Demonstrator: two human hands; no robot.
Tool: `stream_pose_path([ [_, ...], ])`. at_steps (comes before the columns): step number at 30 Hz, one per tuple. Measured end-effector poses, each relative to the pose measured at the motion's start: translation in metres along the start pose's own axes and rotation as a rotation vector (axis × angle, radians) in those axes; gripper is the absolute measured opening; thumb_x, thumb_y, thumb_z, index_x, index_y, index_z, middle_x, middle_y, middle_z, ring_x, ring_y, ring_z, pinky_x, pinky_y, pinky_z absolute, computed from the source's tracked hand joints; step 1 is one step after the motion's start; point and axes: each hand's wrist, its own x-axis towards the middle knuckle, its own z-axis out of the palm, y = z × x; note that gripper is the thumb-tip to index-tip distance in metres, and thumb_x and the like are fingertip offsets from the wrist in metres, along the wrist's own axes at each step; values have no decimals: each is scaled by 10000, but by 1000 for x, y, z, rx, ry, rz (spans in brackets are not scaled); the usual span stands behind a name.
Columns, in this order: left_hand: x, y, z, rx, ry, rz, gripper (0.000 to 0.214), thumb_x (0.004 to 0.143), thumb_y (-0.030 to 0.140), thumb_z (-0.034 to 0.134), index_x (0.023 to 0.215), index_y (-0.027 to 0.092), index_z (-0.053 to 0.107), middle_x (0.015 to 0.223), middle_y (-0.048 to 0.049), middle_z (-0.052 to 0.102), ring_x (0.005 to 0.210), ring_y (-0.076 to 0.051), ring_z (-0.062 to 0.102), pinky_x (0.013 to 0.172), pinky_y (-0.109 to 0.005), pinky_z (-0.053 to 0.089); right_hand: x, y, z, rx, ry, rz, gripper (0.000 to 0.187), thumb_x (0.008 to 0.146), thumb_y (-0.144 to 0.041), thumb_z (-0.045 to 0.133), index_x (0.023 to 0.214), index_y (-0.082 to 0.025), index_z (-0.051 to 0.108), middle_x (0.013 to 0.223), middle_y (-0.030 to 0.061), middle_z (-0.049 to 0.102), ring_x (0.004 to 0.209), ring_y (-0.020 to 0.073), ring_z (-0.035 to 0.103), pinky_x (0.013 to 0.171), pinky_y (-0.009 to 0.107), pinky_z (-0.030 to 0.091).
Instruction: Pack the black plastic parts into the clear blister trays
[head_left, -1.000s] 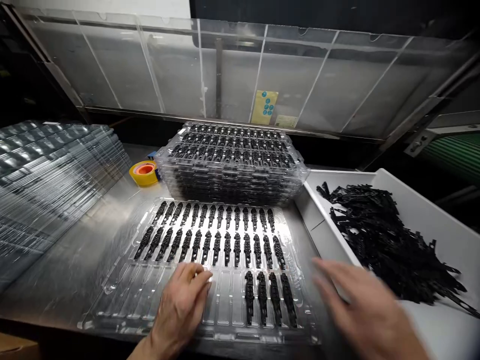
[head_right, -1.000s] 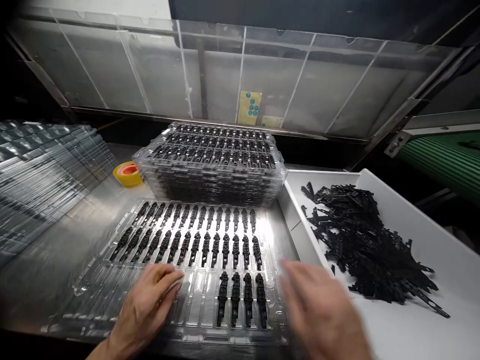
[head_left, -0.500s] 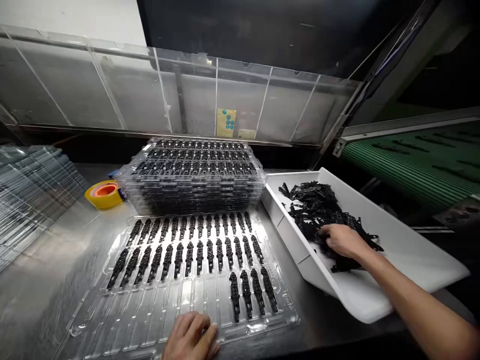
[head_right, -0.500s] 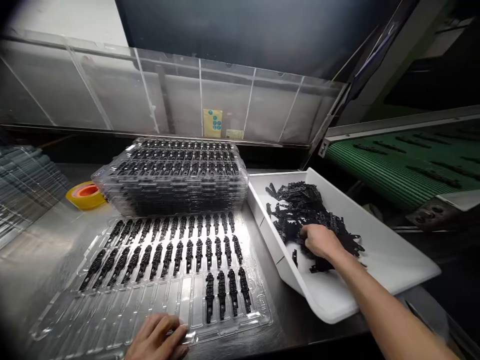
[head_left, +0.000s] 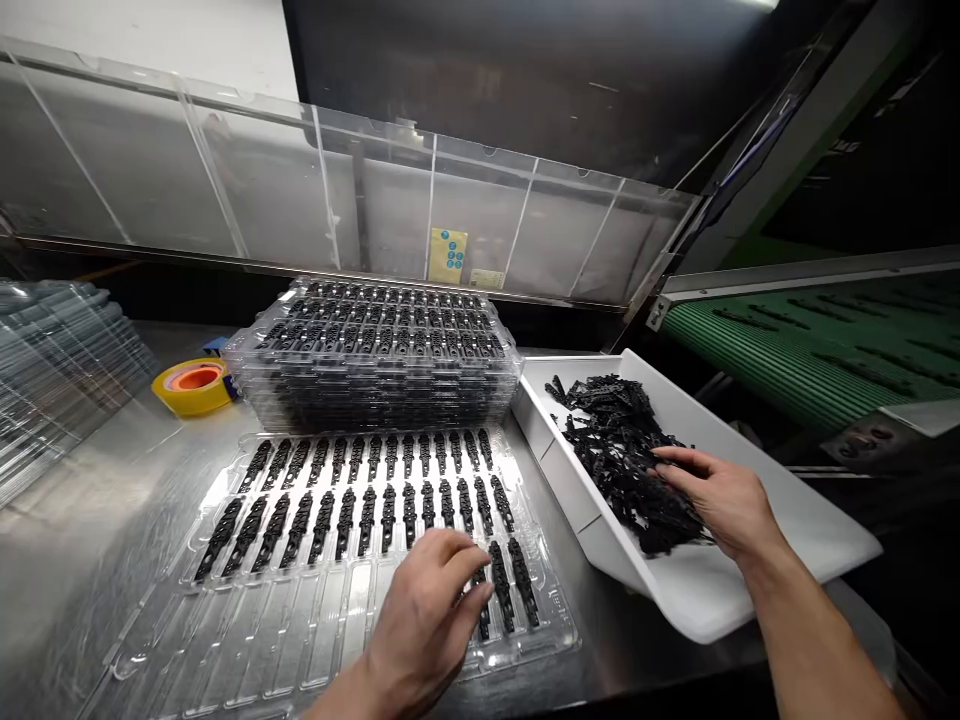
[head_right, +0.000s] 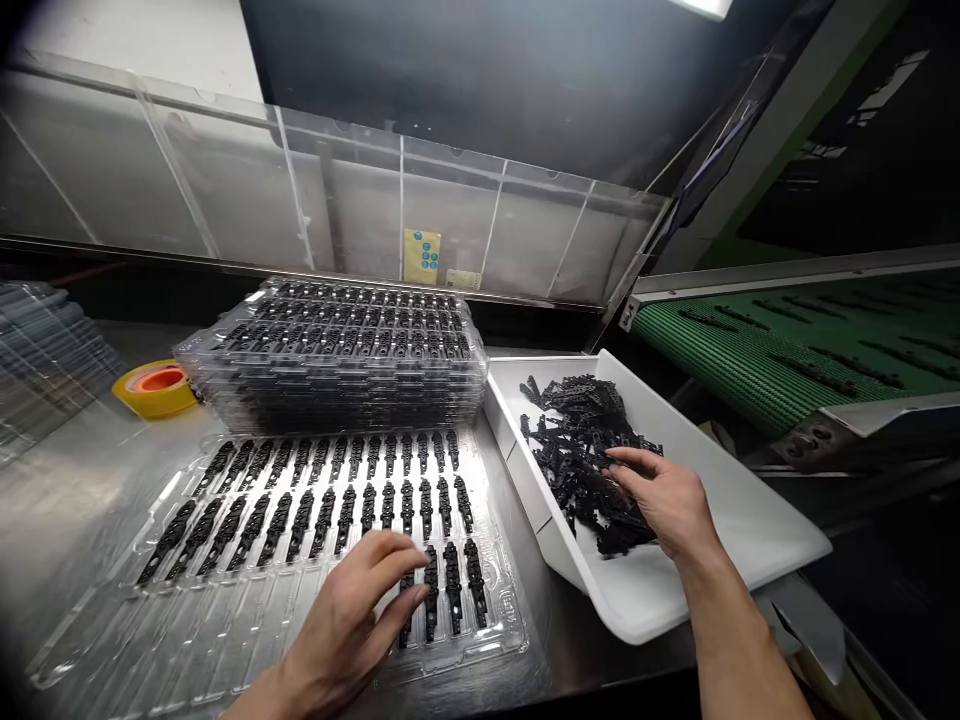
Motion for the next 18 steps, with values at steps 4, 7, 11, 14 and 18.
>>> stream_pose_path([
  [4,45,26,21,-245,-170,-239,163,865,187,564,1007,164,640,962,-52,656,875,-173,615,788,-369,552,-15,-12,-5,160,-51,91,440,611,-433,744,945,-150,709,776,85,719,572,174,660,594,284,561],
  [7,63,47,32,-409,-199,-359,243,854,247,590,1084,174,624,1033,-64,636,920,-183,603,819,-371,537,-45,-26,0,282,-20,99,453,619,-418,784,982,-159,703,759,77,709,640,192,675,625,283,578],
  [11,56,49,19,-853,-161,-470,431,827,325,629,1222,189,524,964,-65,649,766,-156,623,625,-277,531,-109,-53,25,456,-313,-99,283,735,-329,740,988,-208,701,827,61,693,618,162,653,596,262,572],
  [14,24,25,-14,-1093,-103,-602,272,808,335,654,963,122,588,656,-10,627,526,-101,564,503,-219,474,-154,-72,60,541,-704,-201,112,801,-276,673,891,-221,713,988,64,664,558,115,616,535,237,558],
  [18,-42,-8,-62,-866,144,-808,236,748,307,719,800,127,577,600,1,634,504,-103,573,499,-211,473,-190,-86,114,530,-760,-168,156,852,-313,617,944,-211,690,968,64,666,587,127,628,538,235,555],
])
